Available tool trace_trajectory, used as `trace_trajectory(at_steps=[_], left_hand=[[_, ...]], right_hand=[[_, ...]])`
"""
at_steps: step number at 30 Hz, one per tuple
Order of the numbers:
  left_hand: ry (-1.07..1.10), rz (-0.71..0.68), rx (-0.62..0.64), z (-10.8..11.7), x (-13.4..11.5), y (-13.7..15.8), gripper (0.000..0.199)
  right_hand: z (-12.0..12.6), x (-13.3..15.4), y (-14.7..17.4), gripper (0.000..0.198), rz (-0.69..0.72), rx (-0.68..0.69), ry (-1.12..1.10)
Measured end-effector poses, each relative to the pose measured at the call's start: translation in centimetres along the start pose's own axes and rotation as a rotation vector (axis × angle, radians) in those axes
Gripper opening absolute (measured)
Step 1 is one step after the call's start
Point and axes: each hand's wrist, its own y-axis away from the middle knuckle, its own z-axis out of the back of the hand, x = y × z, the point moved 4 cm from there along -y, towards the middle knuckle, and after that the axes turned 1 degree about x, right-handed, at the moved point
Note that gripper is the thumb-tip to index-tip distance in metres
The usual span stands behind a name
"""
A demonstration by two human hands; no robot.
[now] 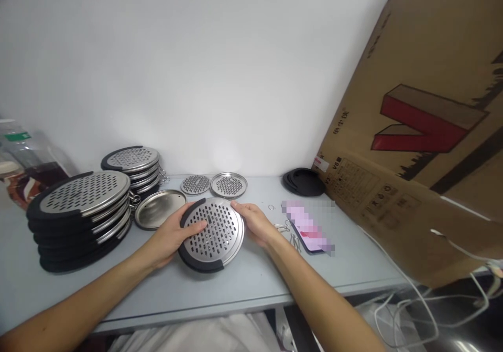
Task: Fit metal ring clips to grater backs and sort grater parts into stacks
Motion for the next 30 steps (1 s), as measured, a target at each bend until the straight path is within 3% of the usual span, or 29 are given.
trace_trajectory(at_steps=[8, 11, 15, 19, 22, 26, 30], left_hand=[[-0.006, -0.036, 0.018, -0.2, 0.5, 0.1, 0.057], [-0.080, -0.006, 0.004, -0.1, 0.5, -0.1, 0.059], [-0.289, -0.028, 0.034, 0.3, -0.4, 0.0, 0.065], [-0.655, -0.252, 0.119, 0.0, -2.1, 0.8, 0.081], [-0.819, -0.283, 0.115, -0.1, -2.7, 1.3, 0.088], [-0.882, -0.313, 0.019, -0.1, -3.3, 1.9, 0.080], [-0.860, -0.389, -0.088, 0.2, -3.2, 2.5, 0.055]], right_hand=[[0.1, -0.4, -0.1, 0.038, 0.008, -0.010, -0.011], [0.2, -0.8, -0.2, 0.034, -0.025, -0.072, -0.032], [0.1, -1.3, -0.6, 0.025, -0.078, -0.158, -0.138], [0.2, -1.3, -0.9, 0.020, -0.102, -0.151, -0.262], [0.4, -0.9, -0.8, 0.017, -0.092, -0.163, -0.296], [0.5, -0.6, -0.7, 0.014, -0.074, -0.171, -0.338], [0.7, -0.8, -0.9, 0.015, -0.071, -0.144, -0.318]])
